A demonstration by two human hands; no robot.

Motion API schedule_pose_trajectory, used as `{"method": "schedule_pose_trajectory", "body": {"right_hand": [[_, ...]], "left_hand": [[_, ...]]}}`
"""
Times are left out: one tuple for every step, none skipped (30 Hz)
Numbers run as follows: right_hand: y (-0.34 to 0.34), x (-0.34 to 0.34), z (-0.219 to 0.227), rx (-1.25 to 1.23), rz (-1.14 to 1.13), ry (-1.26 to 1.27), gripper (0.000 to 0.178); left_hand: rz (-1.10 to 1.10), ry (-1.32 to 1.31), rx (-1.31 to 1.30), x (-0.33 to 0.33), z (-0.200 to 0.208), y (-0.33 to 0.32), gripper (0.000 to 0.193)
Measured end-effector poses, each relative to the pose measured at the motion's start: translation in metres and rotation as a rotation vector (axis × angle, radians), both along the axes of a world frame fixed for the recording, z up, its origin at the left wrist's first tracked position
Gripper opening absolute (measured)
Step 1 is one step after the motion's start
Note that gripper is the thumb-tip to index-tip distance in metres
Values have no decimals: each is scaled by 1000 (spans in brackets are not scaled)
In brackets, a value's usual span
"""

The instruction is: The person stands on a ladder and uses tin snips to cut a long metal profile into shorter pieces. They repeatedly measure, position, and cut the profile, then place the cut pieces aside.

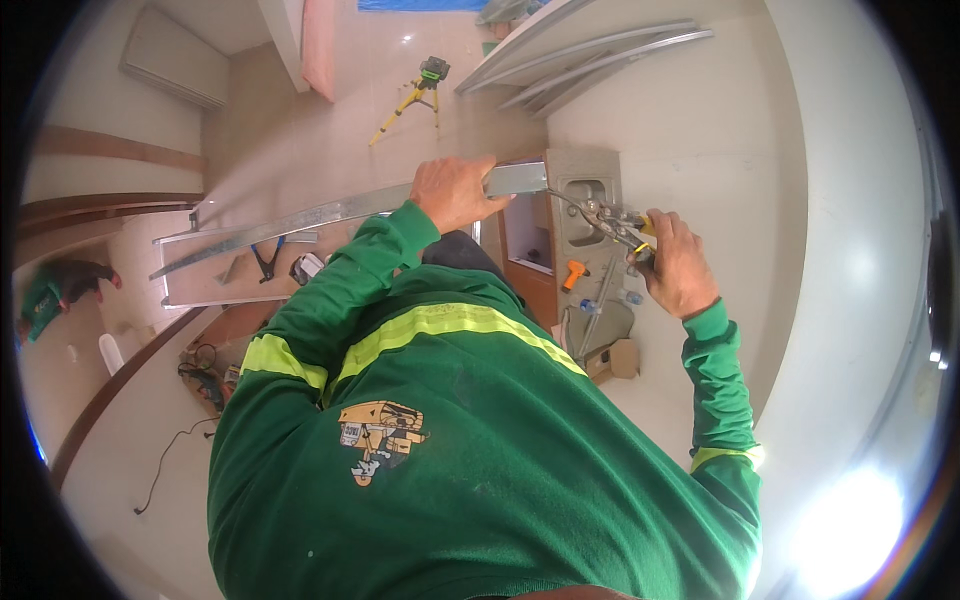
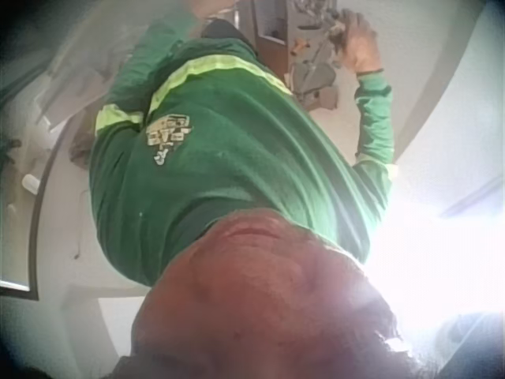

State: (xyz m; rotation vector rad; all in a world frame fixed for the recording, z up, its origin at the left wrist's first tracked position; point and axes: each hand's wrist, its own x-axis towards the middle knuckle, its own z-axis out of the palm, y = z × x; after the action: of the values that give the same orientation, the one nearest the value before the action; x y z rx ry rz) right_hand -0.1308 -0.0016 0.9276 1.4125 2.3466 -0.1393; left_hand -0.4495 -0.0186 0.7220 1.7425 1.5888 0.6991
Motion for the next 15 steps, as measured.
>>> {"method": "schedule_pose_trajectory", "body": {"right_hand": [[0, -2, 1, 16, 15, -10, 67], [0, -4, 2, 32, 29, -20, 64], [1, -5, 3, 31, 51, -63, 61], [4, -5, 5, 30, 73, -106, 57], [7, -6, 7, 28, 94, -148, 54], [9, -6, 9, 52, 128, -169, 51], [11, -6, 12, 76, 162, -190, 48], [14, -7, 14, 99, 195, -211, 45], [19, -10, 15, 115, 224, -247, 42], [20, -14, 17, 132, 242, -282, 40], [21, -18, 20, 149, 259, -317, 37], [24, -20, 24, 174, 333, -326, 35], [28, -24, 29, 131, 323, -340, 37], [30, -29, 33, 89, 312, -353, 39], [34, -36, 37, 46, 313, -363, 41]], "left_hand": [[2, -18, -11, 0, 1, -2, 53], [-15, -4, -22, 0, 2, -5, 58], [-31, 10, -33, -1, 6, -6, 63], [-47, 24, -45, -2, 7, -6, 68], [-50, 16, -21, -1, 6, -7, 72], [-56, 7, 2, -1, 4, -8, 75], [-62, -2, 25, -1, 2, -9, 79], [-72, -32, 31, -1, -2, -9, 78], [-78, -58, 37, 0, -8, -9, 77], [-94, -83, 46, 0, -13, -11, 76], [-135, -134, 51, -3, -19, -12, 74], [-175, -186, 55, -8, -26, -14, 71], [-219, -239, 62, -10, -28, -12, 68], [-248, -248, 30, -10, -31, -8, 67], [-265, -255, -4, -12, -31, -5, 65]]}}
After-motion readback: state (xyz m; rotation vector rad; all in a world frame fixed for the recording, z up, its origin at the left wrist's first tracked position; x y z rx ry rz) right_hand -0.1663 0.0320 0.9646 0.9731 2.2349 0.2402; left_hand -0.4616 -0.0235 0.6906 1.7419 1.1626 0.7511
